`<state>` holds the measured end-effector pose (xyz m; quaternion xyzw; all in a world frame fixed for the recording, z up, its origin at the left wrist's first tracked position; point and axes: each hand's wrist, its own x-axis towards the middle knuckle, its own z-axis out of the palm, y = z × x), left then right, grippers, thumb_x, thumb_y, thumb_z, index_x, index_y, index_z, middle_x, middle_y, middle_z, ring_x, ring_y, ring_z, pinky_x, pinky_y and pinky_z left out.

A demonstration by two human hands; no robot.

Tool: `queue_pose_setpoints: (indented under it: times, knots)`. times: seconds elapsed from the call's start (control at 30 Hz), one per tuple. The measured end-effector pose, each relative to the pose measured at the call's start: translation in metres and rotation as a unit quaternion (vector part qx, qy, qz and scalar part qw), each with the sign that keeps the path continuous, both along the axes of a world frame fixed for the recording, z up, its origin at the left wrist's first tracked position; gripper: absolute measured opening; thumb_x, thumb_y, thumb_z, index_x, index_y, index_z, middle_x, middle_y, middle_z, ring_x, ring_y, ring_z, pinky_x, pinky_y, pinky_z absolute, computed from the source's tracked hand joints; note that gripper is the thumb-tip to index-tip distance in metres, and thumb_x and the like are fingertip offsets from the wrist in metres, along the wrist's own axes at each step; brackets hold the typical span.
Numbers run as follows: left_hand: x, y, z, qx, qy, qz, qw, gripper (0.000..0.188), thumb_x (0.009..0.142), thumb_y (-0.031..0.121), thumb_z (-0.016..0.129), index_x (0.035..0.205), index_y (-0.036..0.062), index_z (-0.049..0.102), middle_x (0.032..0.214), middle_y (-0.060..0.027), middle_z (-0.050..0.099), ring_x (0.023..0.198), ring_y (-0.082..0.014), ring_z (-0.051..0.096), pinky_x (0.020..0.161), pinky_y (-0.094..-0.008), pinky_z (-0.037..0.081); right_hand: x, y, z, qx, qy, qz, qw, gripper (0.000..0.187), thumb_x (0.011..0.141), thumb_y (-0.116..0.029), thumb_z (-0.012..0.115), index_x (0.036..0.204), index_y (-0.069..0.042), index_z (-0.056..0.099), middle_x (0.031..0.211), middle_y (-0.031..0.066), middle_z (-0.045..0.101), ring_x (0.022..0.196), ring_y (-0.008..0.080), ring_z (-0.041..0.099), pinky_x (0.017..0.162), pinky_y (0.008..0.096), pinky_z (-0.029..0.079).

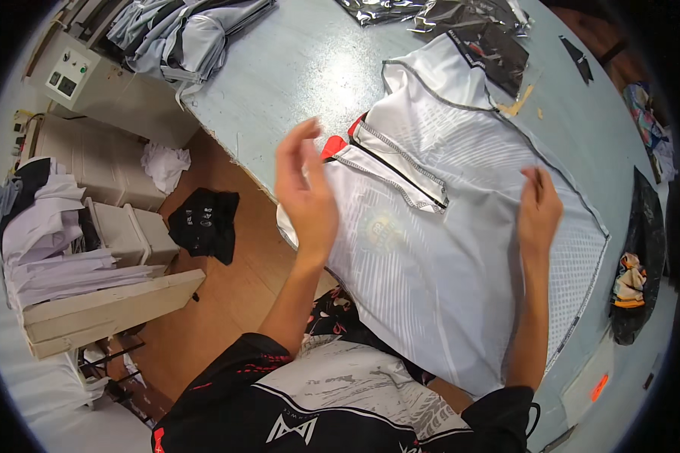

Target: Trim loose threads from a jersey using nippers, fold the jersey, and place it into a plastic packaging bag.

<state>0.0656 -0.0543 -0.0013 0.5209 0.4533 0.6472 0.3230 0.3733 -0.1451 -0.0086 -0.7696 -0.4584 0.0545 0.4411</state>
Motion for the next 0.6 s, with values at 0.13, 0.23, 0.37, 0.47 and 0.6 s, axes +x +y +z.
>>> queue_pose_setpoints:
  times: [0.13,0.23,0.37,0.47,0.6]
  knots:
    - [0.034,-0.014,0.010,0.233,0.264,-0.384,0.854,0.044,0.092,0.011,0.071,0.134,0.0062,0.061,0.140,-0.0171,0.062,0.133,-0.0367,0.056,0.111,-0.0501,0.044,0.031,-0.098,0.003,-0.082,-0.137,-0.076,0.984,0.032,0.104,-0.004,0.051,0.134,0.004,0.061,0.121,0.0174,0.071,0.113,0.0263,0.069,0.100,0.0324,0.050]
    - [0.045,0.010,-0.026,0.313,0.412,-0.427,0.742,0.048,0.096,0.032,0.070,0.139,0.0127,0.061,0.153,-0.0167,0.052,0.143,-0.0344,0.048,0.119,-0.0532,0.036,0.067,-0.156,-0.031,-0.123,-0.239,-0.084,0.959,0.039,0.101,0.003,0.048,0.139,0.002,0.058,0.134,0.0185,0.067,0.123,0.0293,0.065,0.105,0.0375,0.049]
    - [-0.047,0.128,-0.017,0.210,0.701,-0.175,0.659,0.048,0.096,0.047,0.065,0.127,0.0109,0.070,0.152,-0.0192,0.052,0.145,-0.0374,0.042,0.121,-0.0585,0.025,0.072,-0.172,-0.036,-0.064,-0.157,-0.090,0.981,0.045,0.097,0.008,0.047,0.140,0.001,0.058,0.136,0.0175,0.065,0.125,0.0303,0.064,0.107,0.0384,0.048]
    - [-0.120,0.154,0.008,0.029,0.771,0.139,0.620,0.039,0.092,0.035,0.071,0.118,0.0061,0.073,0.135,-0.0199,0.065,0.137,-0.0368,0.048,0.109,-0.0543,0.039,0.064,-0.163,-0.022,-0.073,-0.184,-0.092,0.976,0.048,0.096,0.010,0.047,0.141,0.000,0.058,0.136,0.0174,0.065,0.125,0.0309,0.064,0.108,0.0380,0.048]
    - [-0.025,0.057,0.007,0.138,0.471,-0.184,0.852,0.039,0.093,0.019,0.073,0.128,0.0042,0.064,0.145,-0.0183,0.055,0.140,-0.0377,0.048,0.117,-0.0506,0.037,0.065,-0.170,-0.024,-0.085,-0.197,-0.109,0.971,0.047,0.096,0.009,0.047,0.141,-0.001,0.058,0.135,0.0171,0.066,0.125,0.0301,0.064,0.108,0.0378,0.048]
